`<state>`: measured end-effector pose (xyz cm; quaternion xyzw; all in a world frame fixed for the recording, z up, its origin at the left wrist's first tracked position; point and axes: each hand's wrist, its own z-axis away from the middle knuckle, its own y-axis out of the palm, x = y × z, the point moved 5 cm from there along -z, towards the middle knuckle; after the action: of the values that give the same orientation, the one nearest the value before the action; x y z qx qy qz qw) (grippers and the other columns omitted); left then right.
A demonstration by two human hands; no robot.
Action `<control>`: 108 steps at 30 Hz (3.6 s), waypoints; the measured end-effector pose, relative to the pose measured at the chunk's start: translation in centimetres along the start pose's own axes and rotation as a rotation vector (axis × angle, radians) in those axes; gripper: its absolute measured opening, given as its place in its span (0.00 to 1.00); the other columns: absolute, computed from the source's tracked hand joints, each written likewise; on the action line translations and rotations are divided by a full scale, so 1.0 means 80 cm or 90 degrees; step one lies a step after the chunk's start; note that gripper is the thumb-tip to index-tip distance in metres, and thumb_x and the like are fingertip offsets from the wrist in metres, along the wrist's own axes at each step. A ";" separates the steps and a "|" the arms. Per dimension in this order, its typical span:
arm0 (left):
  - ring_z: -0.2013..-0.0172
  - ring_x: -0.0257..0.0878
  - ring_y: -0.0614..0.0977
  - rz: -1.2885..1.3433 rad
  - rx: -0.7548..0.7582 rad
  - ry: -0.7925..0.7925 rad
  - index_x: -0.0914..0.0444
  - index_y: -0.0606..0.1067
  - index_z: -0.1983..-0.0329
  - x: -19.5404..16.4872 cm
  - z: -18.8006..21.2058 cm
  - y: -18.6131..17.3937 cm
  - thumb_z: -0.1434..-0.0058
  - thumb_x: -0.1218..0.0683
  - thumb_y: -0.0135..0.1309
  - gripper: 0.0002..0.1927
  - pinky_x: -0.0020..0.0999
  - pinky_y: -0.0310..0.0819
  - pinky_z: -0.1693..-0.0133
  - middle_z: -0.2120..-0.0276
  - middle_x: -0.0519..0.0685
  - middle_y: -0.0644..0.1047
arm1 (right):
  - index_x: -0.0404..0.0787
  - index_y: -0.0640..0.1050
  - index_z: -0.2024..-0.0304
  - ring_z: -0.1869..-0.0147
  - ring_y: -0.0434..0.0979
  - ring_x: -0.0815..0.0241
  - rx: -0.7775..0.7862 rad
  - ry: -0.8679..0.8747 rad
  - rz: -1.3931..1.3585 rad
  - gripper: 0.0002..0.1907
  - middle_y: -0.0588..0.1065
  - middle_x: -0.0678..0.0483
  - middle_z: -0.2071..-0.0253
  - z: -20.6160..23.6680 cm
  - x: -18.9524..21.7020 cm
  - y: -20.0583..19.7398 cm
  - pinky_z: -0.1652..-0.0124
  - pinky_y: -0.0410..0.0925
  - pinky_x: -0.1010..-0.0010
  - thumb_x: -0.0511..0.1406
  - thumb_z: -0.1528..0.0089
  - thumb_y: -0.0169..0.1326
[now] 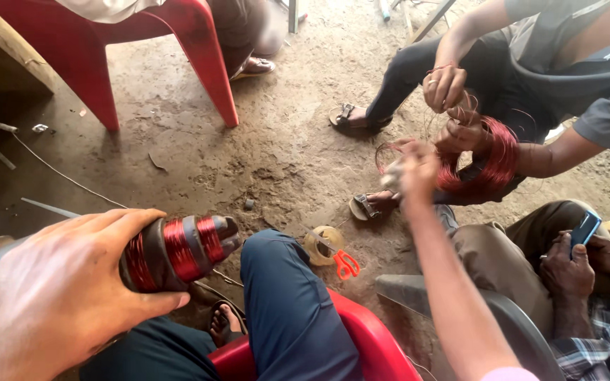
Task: The person winds red enameled copper wire around a stepped cone-shaped form held in a wooden fixture, guiding the wire by hand and occasionally wiping their hands with a cloth. Other people nearby handle coils of the same red wire.
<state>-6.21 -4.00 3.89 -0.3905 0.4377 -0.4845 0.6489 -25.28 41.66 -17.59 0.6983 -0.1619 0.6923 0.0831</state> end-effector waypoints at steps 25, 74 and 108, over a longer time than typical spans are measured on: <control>0.56 0.47 0.85 -0.014 0.044 -0.060 0.45 0.81 0.46 -0.016 -0.015 -0.032 0.66 0.34 0.72 0.40 0.41 0.77 0.56 0.60 0.48 0.84 | 0.42 0.83 0.59 0.66 0.82 0.58 1.096 -0.331 0.204 0.19 0.81 0.54 0.66 0.426 0.209 0.138 0.63 0.76 0.66 0.35 0.54 0.66; 0.48 0.41 0.85 0.046 0.078 -0.083 0.44 0.78 0.40 0.020 -0.009 -0.013 0.66 0.34 0.73 0.45 0.37 0.77 0.45 0.51 0.43 0.84 | 0.37 0.77 0.63 0.71 0.79 0.68 -0.155 -0.120 -0.031 0.12 0.80 0.55 0.71 0.007 0.042 0.021 0.70 0.71 0.76 0.37 0.29 0.48; 0.61 0.52 0.84 0.064 -0.091 0.041 0.52 0.82 0.56 0.007 0.016 -0.022 0.68 0.37 0.72 0.34 0.48 0.74 0.58 0.65 0.51 0.83 | 0.32 0.70 0.32 0.42 0.77 0.53 0.420 0.108 -0.393 0.31 0.74 0.45 0.45 0.110 0.179 -0.122 0.48 0.74 0.63 0.36 0.34 0.65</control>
<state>-5.42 -4.87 5.82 -0.3980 0.5108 -0.4311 0.6284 -13.85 46.18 -2.54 0.6439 0.2901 0.7043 0.0719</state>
